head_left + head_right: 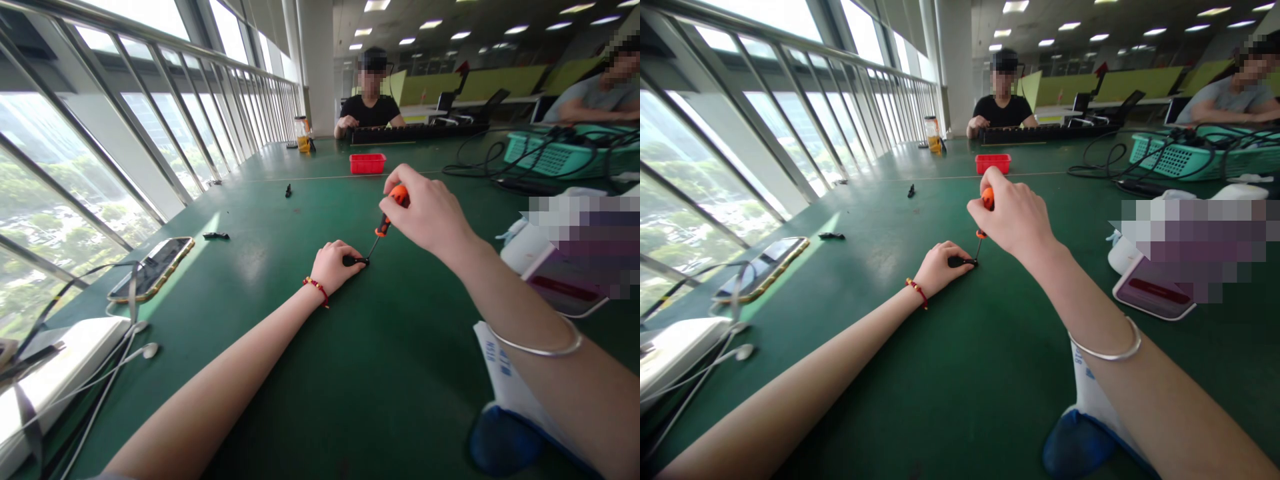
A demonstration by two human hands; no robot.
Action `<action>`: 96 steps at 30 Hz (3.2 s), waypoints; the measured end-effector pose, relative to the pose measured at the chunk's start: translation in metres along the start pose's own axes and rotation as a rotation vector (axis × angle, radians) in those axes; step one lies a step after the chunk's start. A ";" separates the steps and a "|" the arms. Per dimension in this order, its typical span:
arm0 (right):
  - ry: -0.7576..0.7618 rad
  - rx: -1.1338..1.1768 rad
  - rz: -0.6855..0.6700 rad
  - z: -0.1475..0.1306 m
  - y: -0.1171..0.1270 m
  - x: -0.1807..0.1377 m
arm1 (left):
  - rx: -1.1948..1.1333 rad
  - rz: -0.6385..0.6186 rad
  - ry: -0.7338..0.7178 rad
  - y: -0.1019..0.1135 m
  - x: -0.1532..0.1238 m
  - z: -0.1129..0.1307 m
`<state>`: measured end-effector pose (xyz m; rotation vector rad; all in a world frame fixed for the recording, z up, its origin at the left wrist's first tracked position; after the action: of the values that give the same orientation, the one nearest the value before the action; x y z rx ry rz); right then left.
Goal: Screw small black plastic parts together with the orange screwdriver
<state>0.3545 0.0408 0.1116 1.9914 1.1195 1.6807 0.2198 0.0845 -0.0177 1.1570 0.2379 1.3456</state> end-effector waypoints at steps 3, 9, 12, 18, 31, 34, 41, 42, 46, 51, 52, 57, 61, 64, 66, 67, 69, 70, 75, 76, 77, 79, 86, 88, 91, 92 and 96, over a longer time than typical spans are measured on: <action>-0.016 -0.033 0.007 0.002 0.000 0.000 | -0.002 0.003 -0.005 0.000 0.000 0.000; -0.002 -0.081 0.018 0.003 0.001 0.000 | -0.002 -0.004 0.007 0.000 0.000 0.000; 0.007 -0.067 0.007 0.000 -0.001 -0.001 | 0.001 -0.002 0.005 0.001 0.000 0.001; -0.012 -0.117 -0.004 0.003 0.000 -0.001 | -0.007 0.003 0.003 0.000 0.000 0.000; -0.050 -0.112 0.016 0.003 0.000 -0.001 | -0.010 0.002 -0.002 -0.001 0.000 -0.001; -0.031 -0.086 0.004 0.003 -0.001 -0.001 | -0.013 0.004 -0.002 -0.001 0.000 -0.001; -0.056 -0.090 0.023 0.004 0.001 -0.001 | -0.012 0.008 -0.007 -0.001 0.000 -0.001; -0.056 -0.095 0.025 0.005 0.001 0.000 | -0.012 0.007 -0.004 -0.001 0.000 -0.001; -0.032 -0.072 0.023 0.005 0.001 0.000 | -0.011 0.004 0.004 -0.001 0.000 -0.001; -0.062 -0.094 0.009 0.005 0.000 0.000 | -0.012 0.007 0.002 -0.001 0.000 -0.001; -0.071 -0.107 0.007 0.006 0.001 0.000 | -0.013 0.007 0.003 -0.001 0.000 -0.001; -0.029 -0.082 0.009 0.004 0.001 0.000 | -0.014 0.008 0.002 -0.001 0.000 -0.001; -0.026 -0.063 0.007 0.003 -0.001 0.000 | -0.012 0.009 -0.002 -0.001 0.000 -0.001; -0.045 -0.086 -0.009 0.004 -0.001 0.000 | -0.014 0.008 -0.001 -0.001 0.000 -0.001; -0.044 -0.088 -0.012 0.004 -0.001 0.000 | -0.011 0.007 0.001 -0.001 0.000 -0.002; -0.039 -0.082 -0.009 0.004 -0.001 0.000 | -0.009 0.007 0.001 -0.001 0.000 -0.002; -0.030 -0.068 -0.001 0.004 -0.001 0.001 | -0.006 0.009 -0.003 -0.001 0.000 -0.001; -0.027 -0.065 0.002 0.003 -0.001 0.001 | -0.005 0.010 -0.006 -0.001 0.000 -0.001; -0.042 -0.099 -0.002 0.006 -0.002 0.000 | -0.008 0.005 0.000 0.000 0.000 -0.001; -0.045 -0.106 0.000 0.007 -0.001 0.000 | -0.009 0.003 0.002 0.000 0.000 -0.001; -0.043 -0.108 0.002 0.007 -0.001 0.000 | -0.009 0.001 0.003 0.000 0.000 -0.001; -0.031 -0.094 0.005 0.005 -0.002 0.000 | -0.007 0.002 0.001 0.000 0.000 0.000; -0.073 -0.082 -0.010 0.006 0.000 0.000 | -0.007 0.004 0.003 0.000 0.000 -0.001; -0.079 -0.094 -0.006 0.008 0.002 0.000 | -0.009 0.001 0.008 0.000 0.000 -0.001; -0.078 -0.078 -0.013 0.008 0.001 0.000 | -0.010 -0.002 0.021 0.001 0.000 0.000; -0.079 -0.070 -0.020 0.008 0.001 0.001 | -0.010 -0.005 0.027 0.002 0.000 0.000; -0.085 -0.073 -0.079 0.007 -0.001 0.002 | -0.016 -0.021 0.043 0.003 -0.002 0.001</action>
<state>0.3611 0.0442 0.1103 1.9287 1.0767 1.5602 0.2177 0.0818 -0.0158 1.1103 0.2694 1.3527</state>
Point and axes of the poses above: each hand's wrist, its own x-axis towards the middle knuckle, its own y-axis out of the back of the hand, z = x × y, the point moved 6 cm from there along x, towards the middle knuckle, and after that the axes turned 10 degrees about z, right-handed, at the moved point
